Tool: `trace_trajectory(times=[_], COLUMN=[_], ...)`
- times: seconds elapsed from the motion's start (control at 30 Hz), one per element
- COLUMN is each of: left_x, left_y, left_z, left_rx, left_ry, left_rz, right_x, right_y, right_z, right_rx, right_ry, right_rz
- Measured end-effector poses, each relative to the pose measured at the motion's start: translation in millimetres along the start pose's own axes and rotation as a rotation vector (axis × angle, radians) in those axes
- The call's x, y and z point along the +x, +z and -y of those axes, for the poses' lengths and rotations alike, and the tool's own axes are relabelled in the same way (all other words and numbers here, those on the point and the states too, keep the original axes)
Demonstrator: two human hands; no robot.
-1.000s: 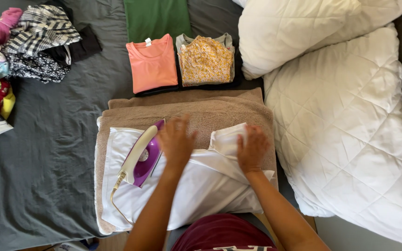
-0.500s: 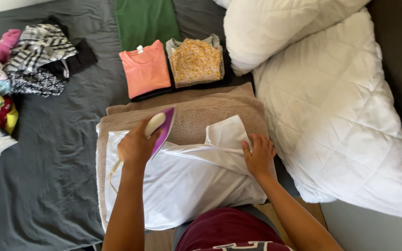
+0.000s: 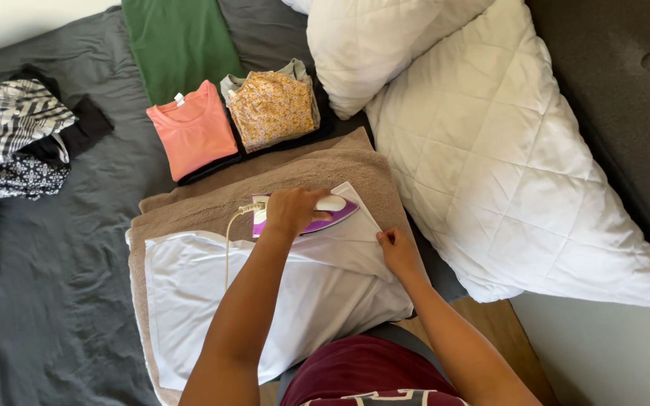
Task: The person irons a peach-colored t-shirt on a towel placed on a bed, then folds it and sets it aside. Next, they iron a white t-shirt, folding it into a compact square and placing it on the bed. The person continues to iron and fold the white shirt, ensuring it is smooth and neatly stacked.
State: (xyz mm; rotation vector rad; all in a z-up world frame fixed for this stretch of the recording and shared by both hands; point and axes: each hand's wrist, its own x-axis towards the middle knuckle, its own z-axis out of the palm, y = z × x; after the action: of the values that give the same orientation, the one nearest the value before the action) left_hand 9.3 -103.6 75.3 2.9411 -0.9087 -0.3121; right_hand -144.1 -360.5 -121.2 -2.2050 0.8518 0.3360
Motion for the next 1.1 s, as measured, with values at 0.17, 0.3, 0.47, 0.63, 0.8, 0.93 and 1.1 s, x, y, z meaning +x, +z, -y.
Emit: trace_trajectory(times=[0.17, 0.3, 0.47, 0.63, 0.8, 0.93, 1.1], left_x=[0, 3, 10, 19, 14, 18, 26], left_y=[-16, -23, -18, -14, -60, -28, 9], left_z=[-1, 7, 12, 25, 4, -12, 13], left_rx=[-0.014, -0.062, -0.085, -0.054, -0.153, -0.086, -0.029], left_ry=[0.095, -0.008, 0.046, -0.089, 0.065, 0.212, -0.053], left_rz=[0.088, 0.016, 0.080, -0.032, -0.062, 0.082, -0.152], right_x=[-41, -33, -26, -17, -19, -31, -19], right_y=[-47, -45, -42, -35, -29, -34, -23], right_z=[48, 47, 39, 25, 25, 21, -1], right_rx=[0.039, 0.057, 0.060, 0.166, 0.242, 0.480, 0.492], right_ry=[0.017, 0.006, 0.012, 0.013, 0.089, 0.045, -0.010], right_rz=[0.177, 0.228, 0.232, 0.254, 0.236, 0.118, 0.045])
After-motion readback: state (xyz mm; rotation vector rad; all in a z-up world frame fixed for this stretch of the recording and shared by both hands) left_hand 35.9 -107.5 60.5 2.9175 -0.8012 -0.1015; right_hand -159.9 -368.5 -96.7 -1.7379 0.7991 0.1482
